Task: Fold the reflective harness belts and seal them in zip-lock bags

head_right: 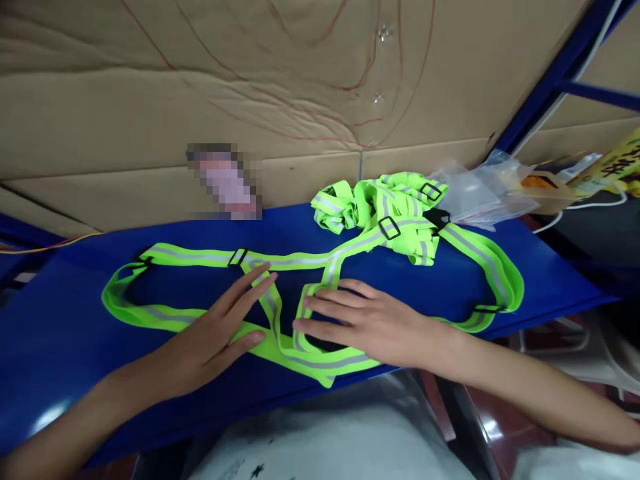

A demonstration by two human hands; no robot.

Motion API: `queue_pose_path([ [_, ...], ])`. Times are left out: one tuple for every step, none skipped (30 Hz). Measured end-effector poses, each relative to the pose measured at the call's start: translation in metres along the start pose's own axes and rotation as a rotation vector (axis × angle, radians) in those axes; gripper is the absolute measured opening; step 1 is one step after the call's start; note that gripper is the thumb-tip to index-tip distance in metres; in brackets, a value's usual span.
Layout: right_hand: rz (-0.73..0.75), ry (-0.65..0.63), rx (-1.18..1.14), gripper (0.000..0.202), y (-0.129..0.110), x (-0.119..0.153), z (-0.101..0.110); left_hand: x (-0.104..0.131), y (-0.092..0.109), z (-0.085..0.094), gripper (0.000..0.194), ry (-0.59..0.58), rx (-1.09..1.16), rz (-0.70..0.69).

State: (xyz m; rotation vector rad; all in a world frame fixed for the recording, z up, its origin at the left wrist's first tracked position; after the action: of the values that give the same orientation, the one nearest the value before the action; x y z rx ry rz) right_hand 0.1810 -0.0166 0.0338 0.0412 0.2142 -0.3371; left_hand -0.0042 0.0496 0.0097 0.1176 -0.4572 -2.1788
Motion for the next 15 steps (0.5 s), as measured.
queue_pose_path([
  [-0.035,-0.03,-0.025,0.07,0.002,0.007,-0.004,0.008,-0.01,-0.004,0.074,0.053,-0.069,0.018],
  [-0.09,-0.046,-0.043,0.072,0.006,0.017,-0.007,0.017,-0.02,-0.008,0.076,0.095,-0.12,0.036],
  [-0.162,-0.052,-0.055,0.072,0.01,0.03,-0.009,0.026,-0.031,-0.012,0.078,0.124,-0.142,0.065],
  [-0.237,-0.051,-0.066,0.07,0.014,0.044,-0.009,0.035,-0.042,-0.014,0.078,0.144,-0.141,0.096],
  [-0.302,-0.044,-0.082,0.064,0.016,0.057,-0.009,0.043,-0.051,-0.016,0.078,0.149,-0.125,0.124],
  [-0.359,-0.049,-0.114,0.06,0.017,0.07,-0.01,0.05,-0.058,-0.017,0.077,0.143,-0.107,0.141],
  [-0.391,-0.06,-0.148,0.058,0.016,0.081,-0.012,0.056,-0.063,-0.017,0.076,0.134,-0.096,0.142],
  [-0.405,-0.069,-0.171,0.057,0.014,0.09,-0.015,0.061,-0.067,-0.015,0.074,0.127,-0.097,0.131],
  [-0.413,-0.075,-0.18,0.057,0.013,0.098,-0.017,0.065,-0.069,-0.011,0.073,0.126,-0.108,0.117],
  [-0.425,-0.078,-0.172,0.056,0.013,0.105,-0.02,0.069,-0.073,-0.006,0.072,0.135,-0.12,0.113],
  [-0.443,-0.076,-0.152,0.055,0.016,0.113,-0.022,0.072,-0.078,0.003,0.07,0.156,-0.126,0.124],
  [-0.465,-0.063,-0.119,0.053,0.022,0.121,-0.024,0.075,-0.084,0.013,0.067,0.184,-0.123,0.152],
  [-0.473,-0.041,-0.079,0.051,0.029,0.127,-0.025,0.078,-0.092,0.025,0.062,0.214,-0.106,0.191],
  [-0.463,-0.007,-0.034,0.047,0.037,0.132,-0.024,0.082,-0.101,0.037,0.057,0.243,-0.081,0.237],
  [-0.445,0.025,0.009,0.043,0.044,0.135,-0.023,0.086,-0.111,0.05,0.051,0.271,-0.053,0.287],
])
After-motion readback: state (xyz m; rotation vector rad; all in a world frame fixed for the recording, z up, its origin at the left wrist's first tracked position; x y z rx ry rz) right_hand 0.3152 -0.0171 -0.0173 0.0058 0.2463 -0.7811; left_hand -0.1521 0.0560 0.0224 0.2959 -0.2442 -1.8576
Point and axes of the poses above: each hand's wrist, its own x-axis away from the middle knuckle, its own z-axis out of the back of the hand, y = z × x, the point moved 9 cm from there along -x, towards the middle knuckle, and after that the axes turned 14 degrees about z, right-handed, at the moved point
